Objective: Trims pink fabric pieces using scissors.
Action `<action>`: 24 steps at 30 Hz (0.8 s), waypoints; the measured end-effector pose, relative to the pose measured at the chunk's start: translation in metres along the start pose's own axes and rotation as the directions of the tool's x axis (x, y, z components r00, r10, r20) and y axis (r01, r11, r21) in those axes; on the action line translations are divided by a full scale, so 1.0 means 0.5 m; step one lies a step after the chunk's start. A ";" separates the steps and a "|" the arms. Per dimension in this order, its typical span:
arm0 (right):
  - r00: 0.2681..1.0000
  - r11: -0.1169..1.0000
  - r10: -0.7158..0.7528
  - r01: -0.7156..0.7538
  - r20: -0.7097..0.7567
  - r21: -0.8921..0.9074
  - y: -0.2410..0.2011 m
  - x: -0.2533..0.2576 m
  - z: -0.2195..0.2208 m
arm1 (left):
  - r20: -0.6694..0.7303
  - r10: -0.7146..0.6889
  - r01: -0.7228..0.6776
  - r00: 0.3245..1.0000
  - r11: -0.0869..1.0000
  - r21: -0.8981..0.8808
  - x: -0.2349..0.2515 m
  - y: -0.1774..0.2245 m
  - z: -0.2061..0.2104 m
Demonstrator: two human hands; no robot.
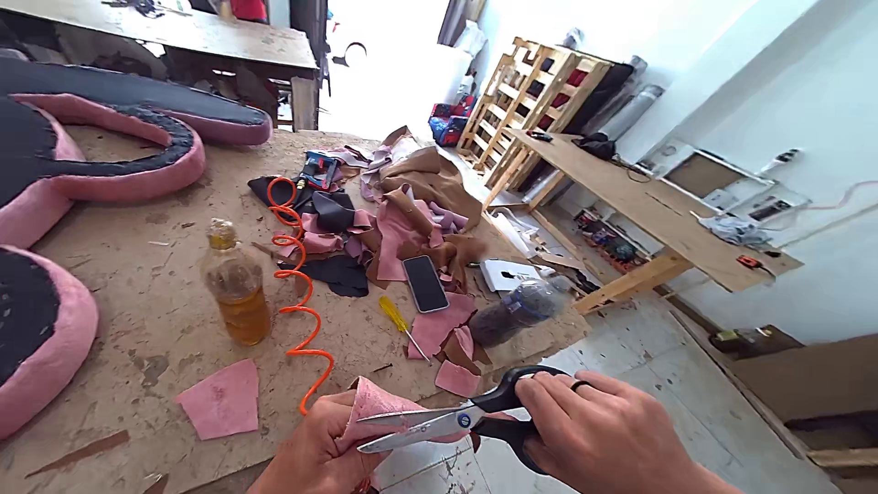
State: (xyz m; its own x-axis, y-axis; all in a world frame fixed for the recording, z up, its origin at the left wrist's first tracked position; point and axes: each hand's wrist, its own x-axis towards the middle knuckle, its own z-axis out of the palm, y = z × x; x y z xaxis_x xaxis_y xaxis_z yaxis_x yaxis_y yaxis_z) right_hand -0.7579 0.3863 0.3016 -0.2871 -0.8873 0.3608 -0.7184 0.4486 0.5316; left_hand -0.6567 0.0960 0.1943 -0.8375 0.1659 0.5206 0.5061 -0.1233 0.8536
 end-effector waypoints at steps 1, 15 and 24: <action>1.000 1.000 -0.018 0.018 -0.005 0.017 -0.007 0.008 0.006 | -0.025 -0.004 0.004 1.000 1.000 0.004 -0.017 0.001 -0.004; 0.911 0.817 -0.410 0.390 -0.047 0.424 -0.183 0.199 0.134 | -0.529 -0.159 0.172 0.834 0.985 -0.025 -0.294 0.068 -0.004; 0.892 0.770 -0.421 0.448 -0.165 0.454 -0.293 0.284 0.144 | -0.567 -0.192 0.221 0.801 0.975 -0.018 -0.376 0.140 -0.076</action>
State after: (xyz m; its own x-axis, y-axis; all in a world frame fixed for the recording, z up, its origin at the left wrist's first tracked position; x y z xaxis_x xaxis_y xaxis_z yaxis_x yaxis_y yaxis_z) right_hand -0.7389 0.1871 0.2198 0.1515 -0.9626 0.2245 -0.9696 -0.1006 0.2232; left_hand -0.4717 0.0189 0.1556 -0.8849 -0.3977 0.2424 0.3051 -0.1016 0.9469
